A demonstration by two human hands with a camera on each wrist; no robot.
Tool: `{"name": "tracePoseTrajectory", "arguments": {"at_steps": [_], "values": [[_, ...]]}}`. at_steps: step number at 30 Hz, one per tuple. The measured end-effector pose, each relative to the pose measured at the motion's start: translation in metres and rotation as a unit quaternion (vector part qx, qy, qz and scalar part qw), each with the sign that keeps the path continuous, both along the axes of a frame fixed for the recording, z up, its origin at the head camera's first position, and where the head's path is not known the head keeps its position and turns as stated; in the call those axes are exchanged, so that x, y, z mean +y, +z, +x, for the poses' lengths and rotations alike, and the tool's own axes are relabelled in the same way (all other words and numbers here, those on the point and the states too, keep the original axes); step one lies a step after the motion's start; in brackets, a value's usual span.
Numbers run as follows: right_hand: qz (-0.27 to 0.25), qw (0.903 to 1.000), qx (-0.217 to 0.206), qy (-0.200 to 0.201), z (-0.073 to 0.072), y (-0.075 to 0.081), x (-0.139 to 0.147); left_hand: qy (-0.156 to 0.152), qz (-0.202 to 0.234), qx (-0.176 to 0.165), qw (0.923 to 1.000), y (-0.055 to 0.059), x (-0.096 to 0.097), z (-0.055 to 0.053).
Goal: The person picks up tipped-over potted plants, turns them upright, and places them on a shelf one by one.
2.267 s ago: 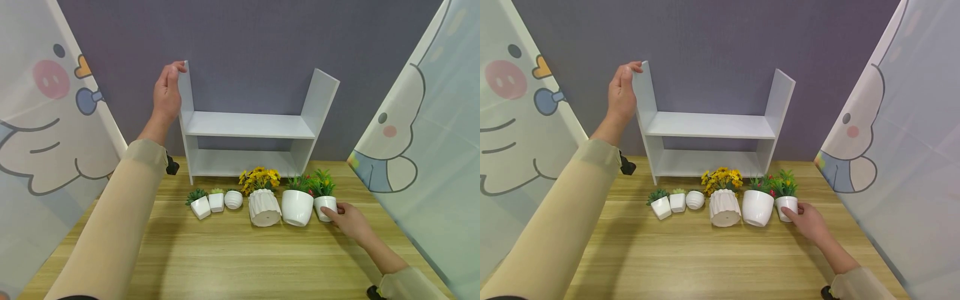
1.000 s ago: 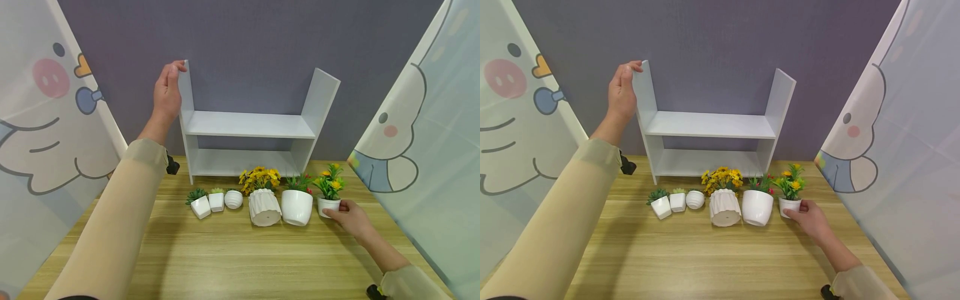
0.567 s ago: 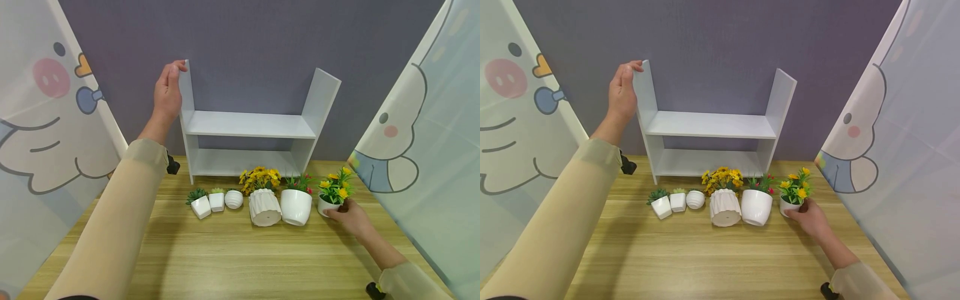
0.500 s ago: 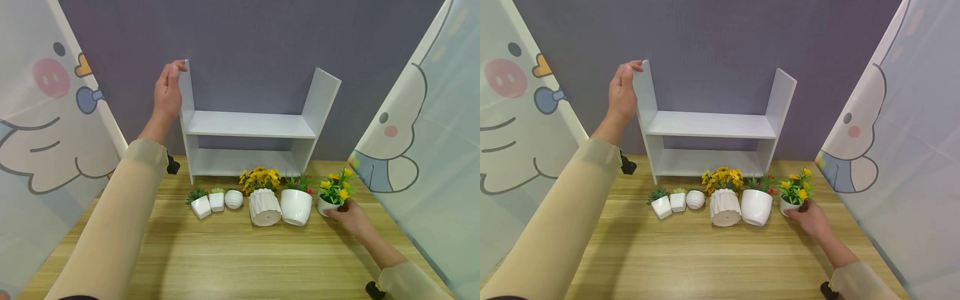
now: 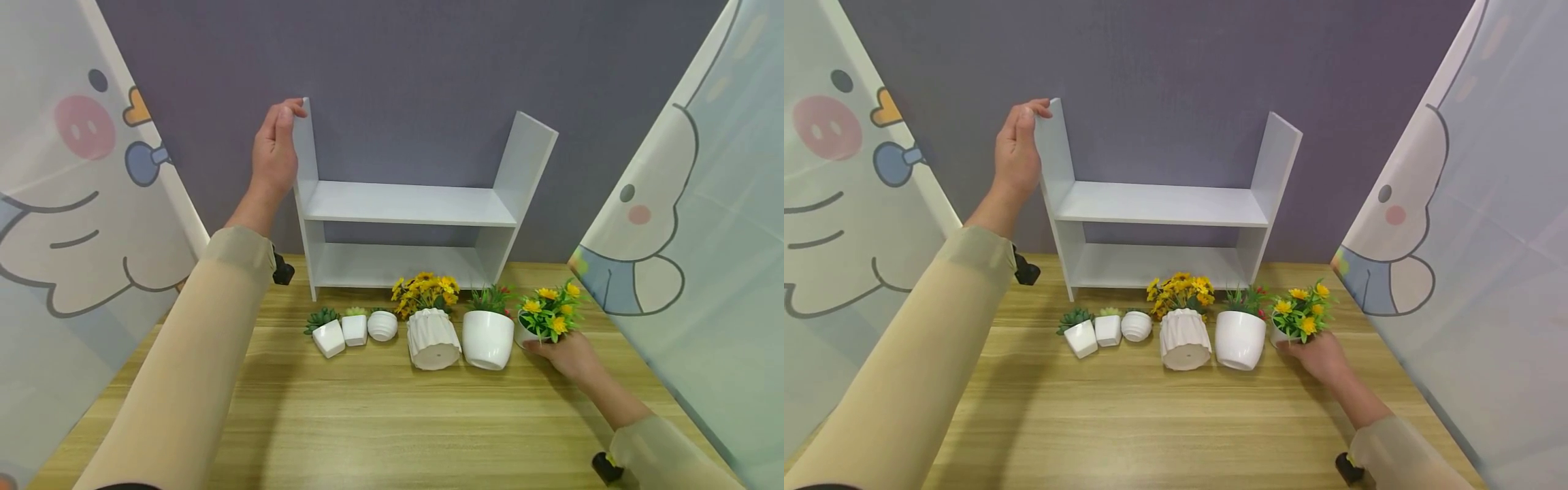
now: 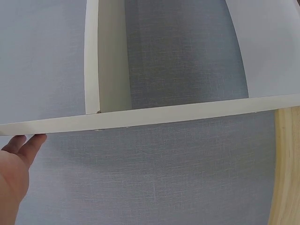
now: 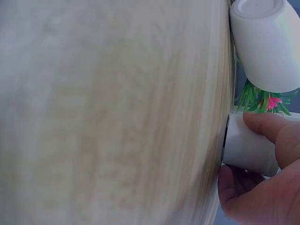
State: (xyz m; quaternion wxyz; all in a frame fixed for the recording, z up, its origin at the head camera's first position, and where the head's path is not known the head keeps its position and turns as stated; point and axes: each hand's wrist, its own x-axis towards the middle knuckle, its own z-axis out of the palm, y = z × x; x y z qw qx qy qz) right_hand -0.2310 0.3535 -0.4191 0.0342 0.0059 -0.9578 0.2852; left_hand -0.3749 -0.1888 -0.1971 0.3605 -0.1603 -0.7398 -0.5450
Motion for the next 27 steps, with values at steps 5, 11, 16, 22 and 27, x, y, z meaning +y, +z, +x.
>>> {"name": "tracePoseTrajectory", "arguments": {"at_steps": [5,11,16,22,27], "values": [[-0.03,0.9994,-0.016,0.005,-0.0033,-0.0016,-0.0012,-0.002,0.0,0.005,1.0,-0.0007,-0.0009,-0.0005],[-0.092,0.9947,-0.044,0.008,-0.0029,-0.0025,-0.0002,-0.001,-0.005,0.001,1.0,-0.0008,-0.0009,0.0007],[-0.155,0.9849,-0.077,0.004,-0.0038,-0.0059,0.0053,-0.002,-0.009,-0.004,1.0,0.0001,0.0005,0.0014],[-0.173,0.9796,-0.1,-0.022,-0.0045,-0.0055,0.0072,-0.001,-0.007,-0.005,1.0,-0.0001,0.0014,0.0017],[-0.186,0.9747,-0.114,-0.048,-0.0018,0.0003,0.0077,-0.003,-0.007,-0.004,1.0,-0.0003,0.0039,0.0016]]}}
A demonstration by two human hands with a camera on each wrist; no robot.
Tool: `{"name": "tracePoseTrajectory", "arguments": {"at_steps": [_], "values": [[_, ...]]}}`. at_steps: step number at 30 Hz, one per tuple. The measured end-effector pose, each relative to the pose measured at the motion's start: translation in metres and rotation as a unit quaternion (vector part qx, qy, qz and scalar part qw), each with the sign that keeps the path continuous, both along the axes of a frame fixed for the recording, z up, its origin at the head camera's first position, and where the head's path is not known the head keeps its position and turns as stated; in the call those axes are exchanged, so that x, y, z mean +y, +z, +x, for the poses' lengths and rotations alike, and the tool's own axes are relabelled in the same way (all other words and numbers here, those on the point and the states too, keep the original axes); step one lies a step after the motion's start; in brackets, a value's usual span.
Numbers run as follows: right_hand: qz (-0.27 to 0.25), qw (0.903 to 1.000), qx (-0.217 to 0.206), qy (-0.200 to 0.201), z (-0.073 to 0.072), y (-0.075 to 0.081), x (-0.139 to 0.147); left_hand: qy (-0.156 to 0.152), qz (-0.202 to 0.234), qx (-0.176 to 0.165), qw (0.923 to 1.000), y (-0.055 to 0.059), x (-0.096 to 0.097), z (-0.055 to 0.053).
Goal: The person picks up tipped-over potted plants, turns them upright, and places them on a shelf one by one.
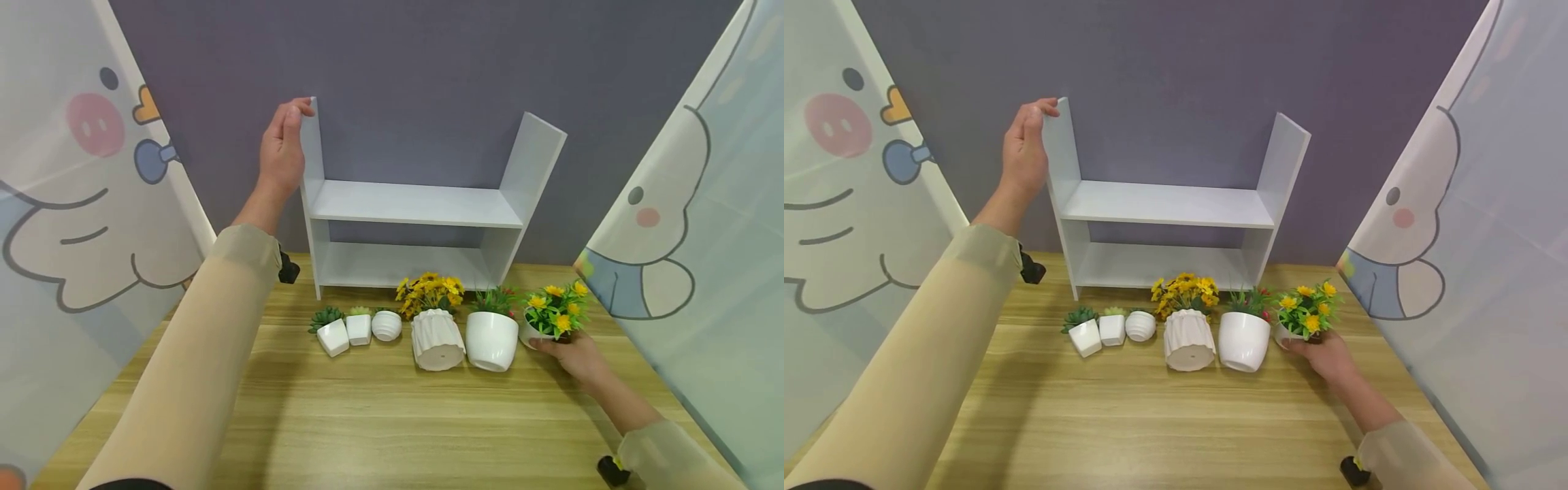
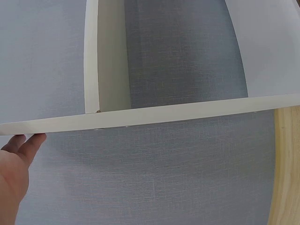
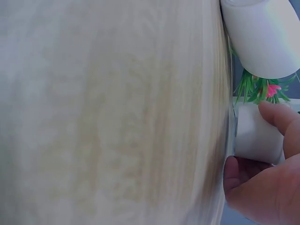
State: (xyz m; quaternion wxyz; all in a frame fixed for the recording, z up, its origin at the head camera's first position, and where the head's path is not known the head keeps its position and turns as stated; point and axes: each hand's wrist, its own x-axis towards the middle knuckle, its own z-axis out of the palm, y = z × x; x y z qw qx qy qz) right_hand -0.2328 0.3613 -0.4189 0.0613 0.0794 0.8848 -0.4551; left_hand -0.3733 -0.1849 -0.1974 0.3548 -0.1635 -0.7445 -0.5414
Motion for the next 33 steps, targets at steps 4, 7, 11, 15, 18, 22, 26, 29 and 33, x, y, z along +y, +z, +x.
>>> {"name": "tracePoseTrajectory", "arguments": {"at_steps": [4,7,11,15,18,22,26,29,33], "values": [[-0.013,0.9997,0.022,-0.002,0.002,0.005,-0.001,-0.002,0.001,0.002,1.0,0.0,0.002,0.0],[-0.027,0.9985,0.048,0.004,0.003,0.007,-0.002,-0.003,-0.001,0.0,1.0,0.001,0.002,-0.001],[-0.041,0.9974,0.058,0.011,0.003,0.017,-0.004,-0.004,-0.002,0.001,1.0,0.001,0.002,-0.002],[-0.053,0.9974,0.048,0.011,0.002,0.032,-0.01,-0.006,0.002,0.005,1.0,0.001,0.002,-0.002],[-0.058,0.9969,0.053,0.008,0.003,0.042,-0.017,-0.007,0.004,0.008,0.9999,0.0,0.002,-0.002],[-0.028,0.9957,0.088,0.007,0.001,0.054,-0.025,-0.007,0.001,0.009,0.9999,0.0,0.002,-0.002],[-0.009,0.9927,0.119,0.014,-0.001,0.064,-0.032,-0.007,-0.002,0.005,1.0,0.001,0.004,-0.001],[0.002,0.9921,0.124,0.013,-0.002,0.07,-0.037,-0.009,-0.001,0.004,1.0,0.002,0.005,0.0],[0.02,0.9922,0.123,0.009,-0.001,0.077,-0.046,-0.009,0.001,0.003,1.0,0.001,0.007,0.001]]}}
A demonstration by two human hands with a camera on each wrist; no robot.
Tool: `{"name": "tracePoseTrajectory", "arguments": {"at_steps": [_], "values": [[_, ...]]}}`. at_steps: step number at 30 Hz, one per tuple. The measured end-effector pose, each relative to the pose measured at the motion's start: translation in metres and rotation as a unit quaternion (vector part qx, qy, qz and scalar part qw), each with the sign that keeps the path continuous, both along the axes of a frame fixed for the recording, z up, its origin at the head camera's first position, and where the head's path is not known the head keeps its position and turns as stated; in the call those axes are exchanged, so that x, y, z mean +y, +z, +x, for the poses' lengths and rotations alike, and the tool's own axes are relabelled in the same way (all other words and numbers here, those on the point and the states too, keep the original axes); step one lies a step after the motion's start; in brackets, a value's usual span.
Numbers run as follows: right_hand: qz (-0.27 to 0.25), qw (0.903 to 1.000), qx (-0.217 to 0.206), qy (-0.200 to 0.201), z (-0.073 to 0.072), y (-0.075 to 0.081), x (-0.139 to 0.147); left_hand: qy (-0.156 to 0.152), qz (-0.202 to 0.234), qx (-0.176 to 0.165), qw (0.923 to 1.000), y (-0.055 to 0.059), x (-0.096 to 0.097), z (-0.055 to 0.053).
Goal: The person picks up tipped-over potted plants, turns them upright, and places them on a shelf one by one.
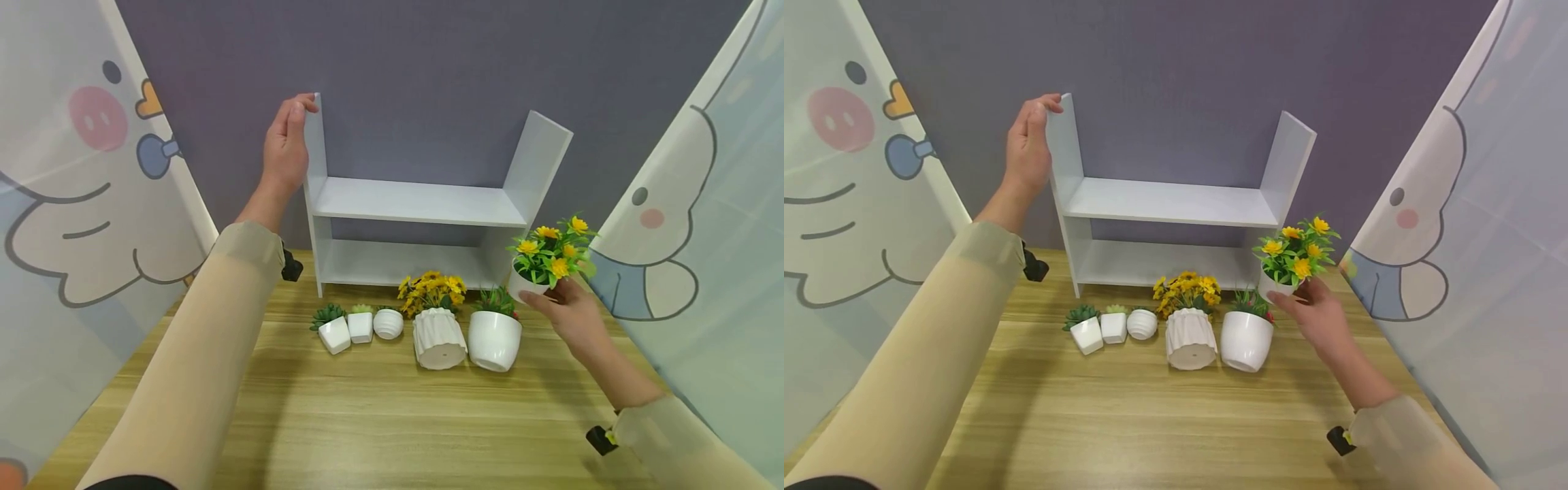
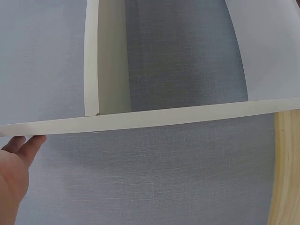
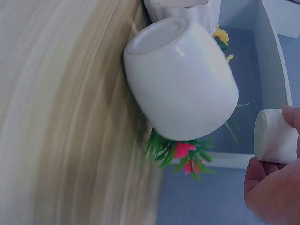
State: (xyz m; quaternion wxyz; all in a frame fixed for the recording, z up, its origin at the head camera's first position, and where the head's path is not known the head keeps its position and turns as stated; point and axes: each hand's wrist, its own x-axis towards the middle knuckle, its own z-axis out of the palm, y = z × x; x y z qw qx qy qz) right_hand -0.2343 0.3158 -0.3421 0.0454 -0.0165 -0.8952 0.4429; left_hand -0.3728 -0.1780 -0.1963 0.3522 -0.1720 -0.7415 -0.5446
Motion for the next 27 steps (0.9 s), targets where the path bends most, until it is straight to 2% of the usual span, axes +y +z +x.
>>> {"name": "tracePoseTrajectory", "arguments": {"at_steps": [9,17,21,27], "values": [[-0.006,0.9989,0.037,0.028,-0.005,0.014,-0.02,0.001,0.001,0.003,1.0,-0.002,-0.001,0.0],[-0.061,0.9949,0.048,0.063,-0.01,0.022,-0.05,-0.003,0.01,0.002,0.9999,-0.004,-0.004,-0.001],[-0.066,0.9934,0.054,0.077,-0.011,0.025,-0.063,-0.001,0.007,0.004,1.0,-0.005,-0.003,0.0],[-0.071,0.9893,0.086,0.095,-0.015,0.03,-0.08,0.001,0.004,0.005,1.0,-0.004,-0.002,0.0]]}}
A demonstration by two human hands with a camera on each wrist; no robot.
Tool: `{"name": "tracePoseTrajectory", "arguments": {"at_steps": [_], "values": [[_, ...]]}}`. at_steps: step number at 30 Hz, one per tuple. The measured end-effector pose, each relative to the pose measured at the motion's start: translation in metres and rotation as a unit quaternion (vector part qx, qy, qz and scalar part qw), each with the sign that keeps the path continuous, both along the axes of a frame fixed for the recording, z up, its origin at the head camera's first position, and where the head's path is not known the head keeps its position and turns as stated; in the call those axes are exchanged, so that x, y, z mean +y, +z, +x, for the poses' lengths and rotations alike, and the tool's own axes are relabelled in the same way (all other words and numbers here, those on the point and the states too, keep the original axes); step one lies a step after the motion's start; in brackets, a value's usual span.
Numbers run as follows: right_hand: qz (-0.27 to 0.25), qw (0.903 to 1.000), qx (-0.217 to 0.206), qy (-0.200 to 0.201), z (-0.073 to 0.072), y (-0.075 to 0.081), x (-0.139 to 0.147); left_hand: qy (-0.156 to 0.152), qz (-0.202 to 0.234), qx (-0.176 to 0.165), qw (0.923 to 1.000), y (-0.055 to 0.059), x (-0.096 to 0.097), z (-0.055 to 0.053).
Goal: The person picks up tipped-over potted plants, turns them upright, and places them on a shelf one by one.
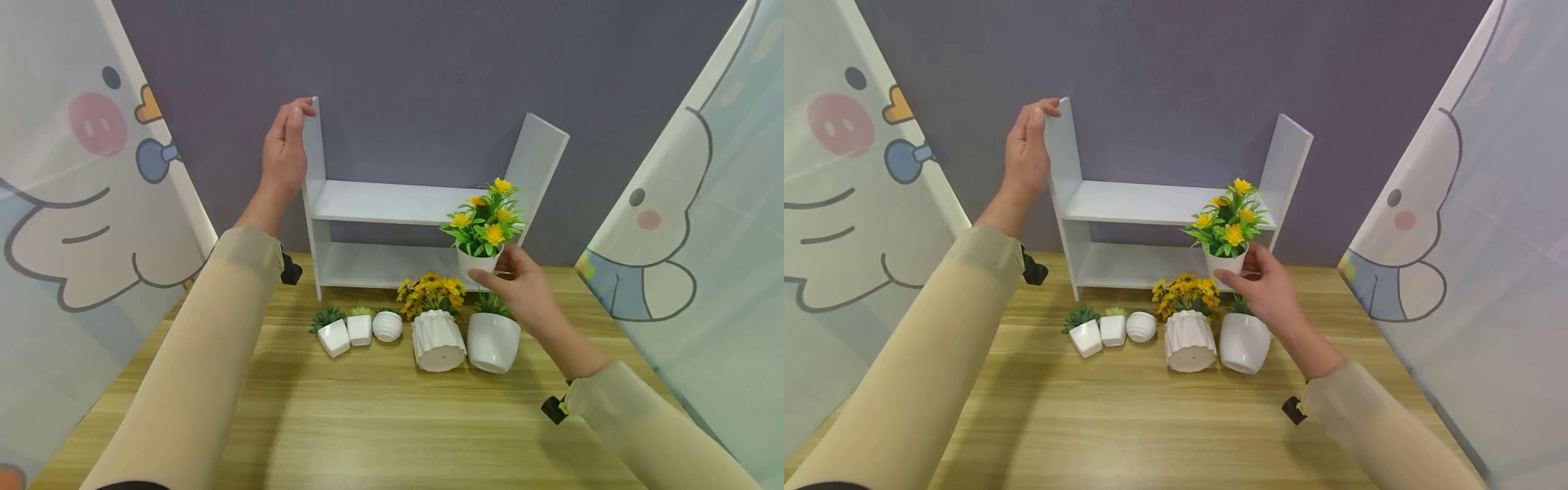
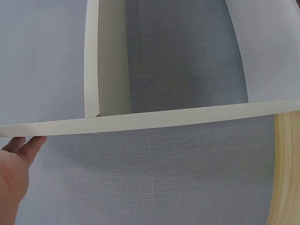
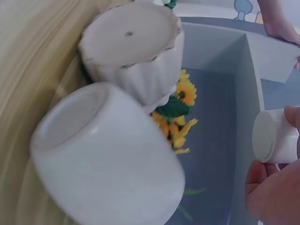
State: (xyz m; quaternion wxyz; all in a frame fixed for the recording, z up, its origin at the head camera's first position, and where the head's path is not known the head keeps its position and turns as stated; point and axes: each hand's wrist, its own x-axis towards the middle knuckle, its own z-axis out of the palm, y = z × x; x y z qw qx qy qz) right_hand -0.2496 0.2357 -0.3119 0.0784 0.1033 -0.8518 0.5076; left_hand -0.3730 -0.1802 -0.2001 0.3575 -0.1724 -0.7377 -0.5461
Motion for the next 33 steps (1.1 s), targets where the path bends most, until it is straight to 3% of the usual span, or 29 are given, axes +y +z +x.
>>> {"name": "tracePoseTrajectory", "arguments": {"at_steps": [5,13,21,33], "values": [[0.004,1.0,0.007,0.003,-0.006,0.007,-0.014,-0.001,0.003,-0.004,1.0,0.001,0.001,0.0],[-0.004,0.9998,-0.015,0.012,-0.016,0.018,-0.04,-0.003,0.007,-0.007,0.9999,0.001,0.002,0.001],[-0.023,0.9986,0.007,0.046,-0.031,0.028,-0.068,-0.005,0.011,-0.005,0.9999,0.001,0.0,-0.001],[-0.043,0.997,0.013,0.064,-0.05,0.049,-0.103,0.002,-0.001,-0.015,0.9999,0.0,-0.001,-0.002]]}}
